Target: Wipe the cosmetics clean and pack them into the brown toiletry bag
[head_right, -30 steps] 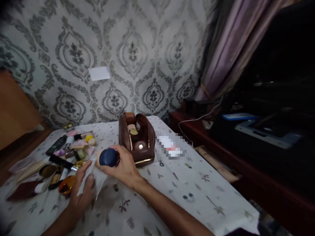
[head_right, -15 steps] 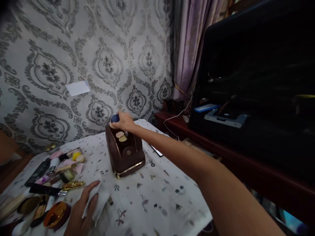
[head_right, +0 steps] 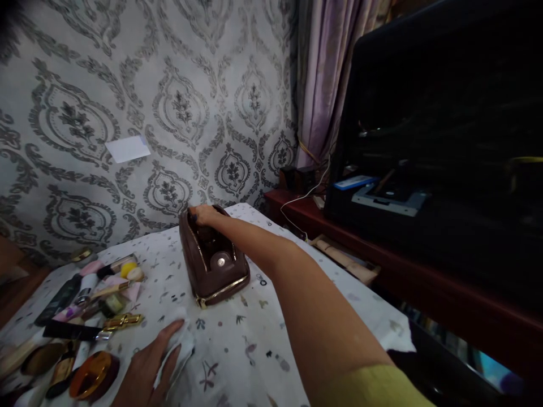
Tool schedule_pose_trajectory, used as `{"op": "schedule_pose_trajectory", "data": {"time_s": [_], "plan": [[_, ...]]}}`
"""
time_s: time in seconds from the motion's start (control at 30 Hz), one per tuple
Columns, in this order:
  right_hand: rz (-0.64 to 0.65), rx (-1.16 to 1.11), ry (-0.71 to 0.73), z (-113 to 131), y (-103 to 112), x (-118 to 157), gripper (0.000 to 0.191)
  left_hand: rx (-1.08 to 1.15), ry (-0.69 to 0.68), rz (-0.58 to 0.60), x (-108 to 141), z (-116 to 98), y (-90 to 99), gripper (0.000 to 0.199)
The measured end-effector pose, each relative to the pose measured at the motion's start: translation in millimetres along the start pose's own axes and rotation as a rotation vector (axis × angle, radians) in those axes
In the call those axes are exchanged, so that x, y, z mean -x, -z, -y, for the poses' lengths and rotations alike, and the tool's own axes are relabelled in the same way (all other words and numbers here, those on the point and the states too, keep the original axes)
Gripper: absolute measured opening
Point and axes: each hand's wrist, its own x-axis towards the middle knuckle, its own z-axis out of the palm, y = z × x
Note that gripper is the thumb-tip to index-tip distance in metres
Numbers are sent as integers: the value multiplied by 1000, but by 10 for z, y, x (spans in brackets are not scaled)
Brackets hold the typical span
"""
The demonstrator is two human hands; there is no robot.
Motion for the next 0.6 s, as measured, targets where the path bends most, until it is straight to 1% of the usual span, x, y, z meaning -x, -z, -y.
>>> {"op": "schedule_pose_trajectory", "data": {"time_s": [0.07, 0.13, 0.2, 0.33, 0.43, 0.53, 0.6], "plan": [[3, 7, 2, -13, -24, -28, 32, -26, -54, -3, 10, 28, -31, 39], [3, 19, 5, -28, -39, -46, 32, -39, -104, -44, 24, 55, -69, 40], [2, 35, 12, -43, -44, -57, 31, -47, -102, -75, 31, 69, -84, 41], [2, 64, 38, -57, -36, -40, 32, -74, -106, 39, 10, 58, -1, 43], [13, 73, 47, -60, -26, 16, 32, -108, -154, 53, -8, 53, 55, 44], [35, 69, 47, -56, -6, 87, 31, -148, -166, 32, -12, 58, 30, 43], [52, 63, 50, -44, 22, 125, 30, -164, -182, -30, -17, 50, -4, 41]]}}
